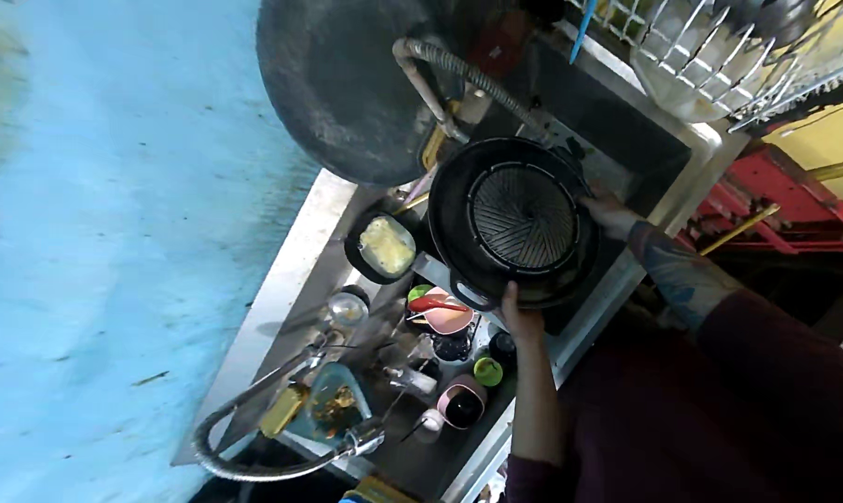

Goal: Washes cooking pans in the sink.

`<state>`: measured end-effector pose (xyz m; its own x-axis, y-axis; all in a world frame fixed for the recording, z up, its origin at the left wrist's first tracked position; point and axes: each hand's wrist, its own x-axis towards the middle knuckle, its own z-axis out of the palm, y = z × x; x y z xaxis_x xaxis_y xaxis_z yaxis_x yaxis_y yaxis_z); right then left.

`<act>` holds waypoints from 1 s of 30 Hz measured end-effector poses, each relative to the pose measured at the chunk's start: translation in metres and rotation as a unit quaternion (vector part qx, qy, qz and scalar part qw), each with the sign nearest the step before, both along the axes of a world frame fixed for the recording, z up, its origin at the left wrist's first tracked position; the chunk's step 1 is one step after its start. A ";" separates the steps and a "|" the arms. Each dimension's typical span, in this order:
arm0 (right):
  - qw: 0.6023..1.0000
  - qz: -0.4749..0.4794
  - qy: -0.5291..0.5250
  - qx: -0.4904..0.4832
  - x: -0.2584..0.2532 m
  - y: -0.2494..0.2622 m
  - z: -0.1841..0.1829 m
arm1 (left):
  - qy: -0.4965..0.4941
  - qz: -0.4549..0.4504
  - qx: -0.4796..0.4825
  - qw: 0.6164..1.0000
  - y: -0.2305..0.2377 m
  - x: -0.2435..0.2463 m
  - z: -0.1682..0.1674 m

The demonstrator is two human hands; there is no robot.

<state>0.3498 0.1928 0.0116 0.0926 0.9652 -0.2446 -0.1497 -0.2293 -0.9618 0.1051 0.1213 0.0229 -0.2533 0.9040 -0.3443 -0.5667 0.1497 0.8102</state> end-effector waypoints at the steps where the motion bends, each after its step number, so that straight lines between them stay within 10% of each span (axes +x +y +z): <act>1: 0.997 0.025 0.012 -0.066 0.006 0.006 -0.038 | -0.020 -0.019 0.027 0.999 -0.002 -0.008 0.003; 5: 0.948 0.070 -0.055 -0.307 0.011 0.050 -0.049 | -0.031 -0.045 0.050 0.997 0.023 -0.051 0.027; 10: 0.939 0.187 -0.168 -0.236 0.024 0.077 -0.051 | 0.122 -0.041 -0.160 0.979 0.060 -0.059 0.050; 17: 0.977 0.047 -0.156 -0.140 0.030 0.107 -0.045 | 0.097 -0.032 -0.054 0.993 0.040 -0.037 0.039; 26: 0.814 0.363 -0.442 0.102 0.040 0.105 -0.018 | 0.080 -0.004 -0.045 0.996 0.022 -0.014 0.019; 30: 0.837 0.336 -0.407 0.146 0.047 0.087 -0.020 | 0.081 0.025 -0.051 0.995 0.025 -0.013 0.015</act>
<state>0.3968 0.2802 -0.0081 -0.4738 0.8737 -0.1101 0.6507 0.2631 -0.7123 0.0920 0.1462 0.0378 -0.3579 0.8513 -0.3837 -0.4380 0.2098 0.8741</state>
